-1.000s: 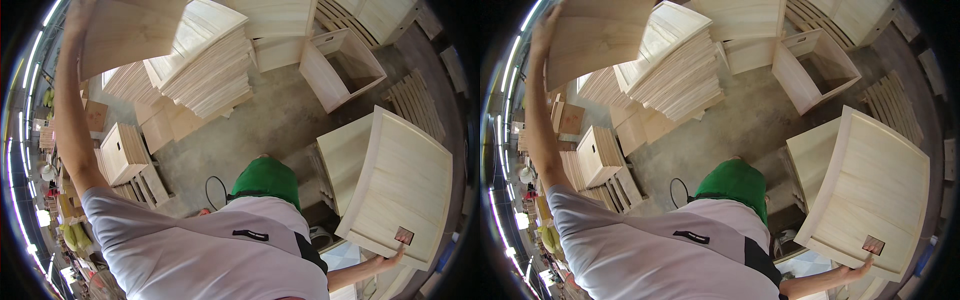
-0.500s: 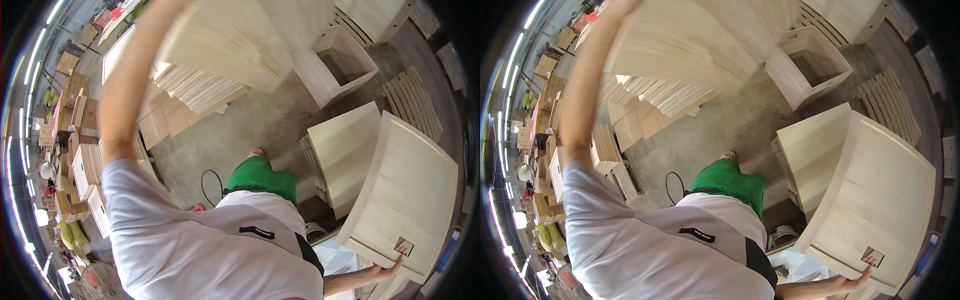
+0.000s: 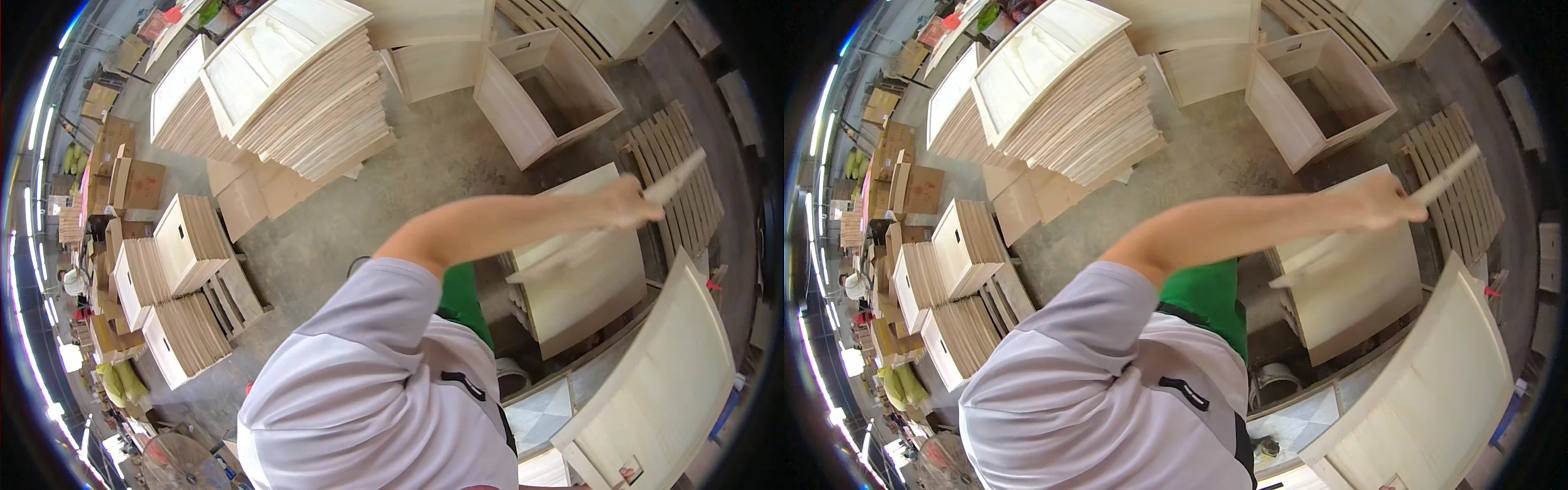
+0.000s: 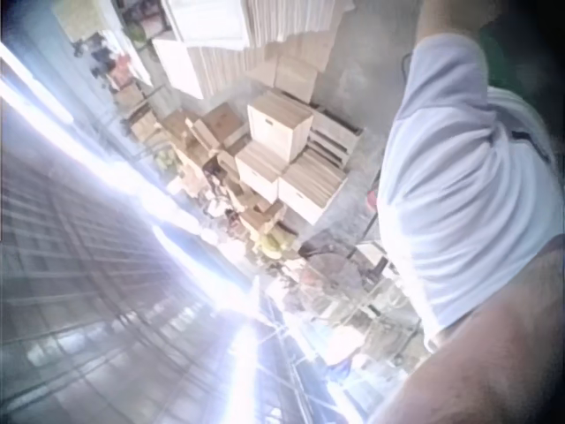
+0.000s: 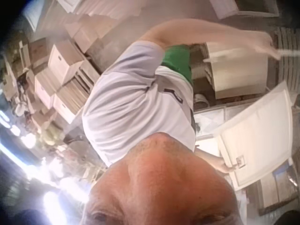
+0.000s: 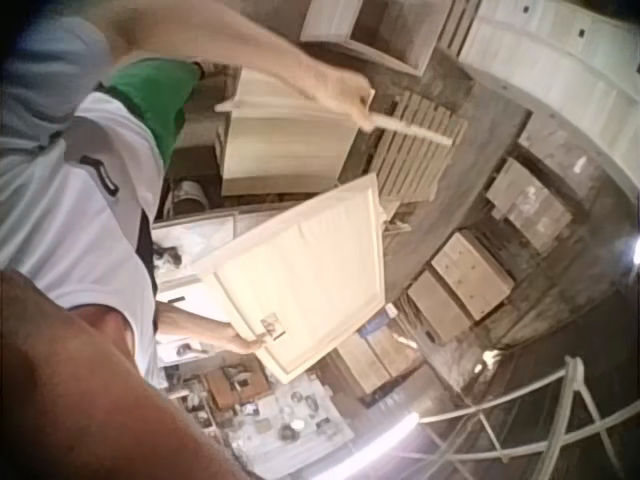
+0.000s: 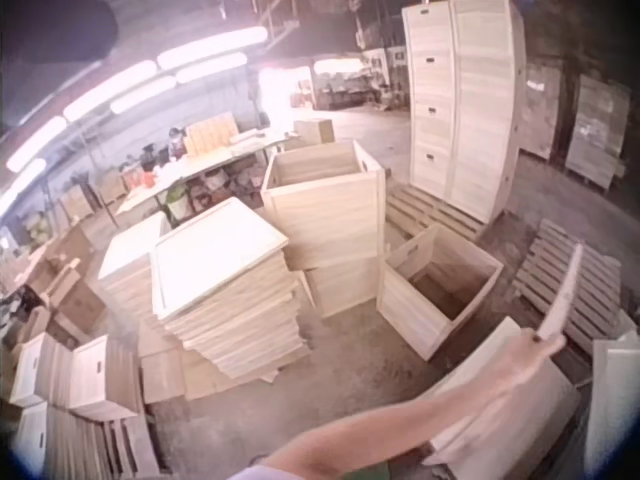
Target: Assembling wooden boxes using glue, a pneumatic nailer, and a hammer.
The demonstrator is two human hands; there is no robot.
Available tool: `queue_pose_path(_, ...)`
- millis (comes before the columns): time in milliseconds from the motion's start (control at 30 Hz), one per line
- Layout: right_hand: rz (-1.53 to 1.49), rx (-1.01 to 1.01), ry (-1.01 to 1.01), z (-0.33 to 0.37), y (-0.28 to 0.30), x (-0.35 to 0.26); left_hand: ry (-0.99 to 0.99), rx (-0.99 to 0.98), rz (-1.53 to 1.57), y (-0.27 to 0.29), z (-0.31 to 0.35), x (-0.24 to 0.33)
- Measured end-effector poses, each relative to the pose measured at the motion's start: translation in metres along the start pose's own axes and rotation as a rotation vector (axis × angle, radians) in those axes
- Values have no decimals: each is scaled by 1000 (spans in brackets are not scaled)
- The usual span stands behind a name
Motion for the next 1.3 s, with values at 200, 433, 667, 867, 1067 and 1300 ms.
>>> queue_pose_path(200,257,-40,331,-17,35,-7,-42,-175,92,-99,-39,-10)
queue_pose_path(433,991,-98,1121,48,39,-35,-15,-404,-145,-155,-46,-20)
queue_pose_path(667,-459,287,-350,-7,77,36,-92,-511,-17,-212,-58,-43)
queue_pose_path(867,-635,127,-383,-21,81,56,162,-542,190,-248,-61,-52)
queue_pose_path(1067,-491,415,-335,-40,87,105,176,-491,198,-277,-58,-61)
queue_pose_path(1300,-519,337,-398,-51,50,152,128,-461,51,-299,-50,-84)
Point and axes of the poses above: each hand's wrist, its own z-axis away from the middle knuckle, its own y-axis out of the back of the hand, x = y × z, the point moved 6 cm from there along -z, towards the middle knuckle, and after that the axes turned 11 degrees about x, right-handed, at the moved point
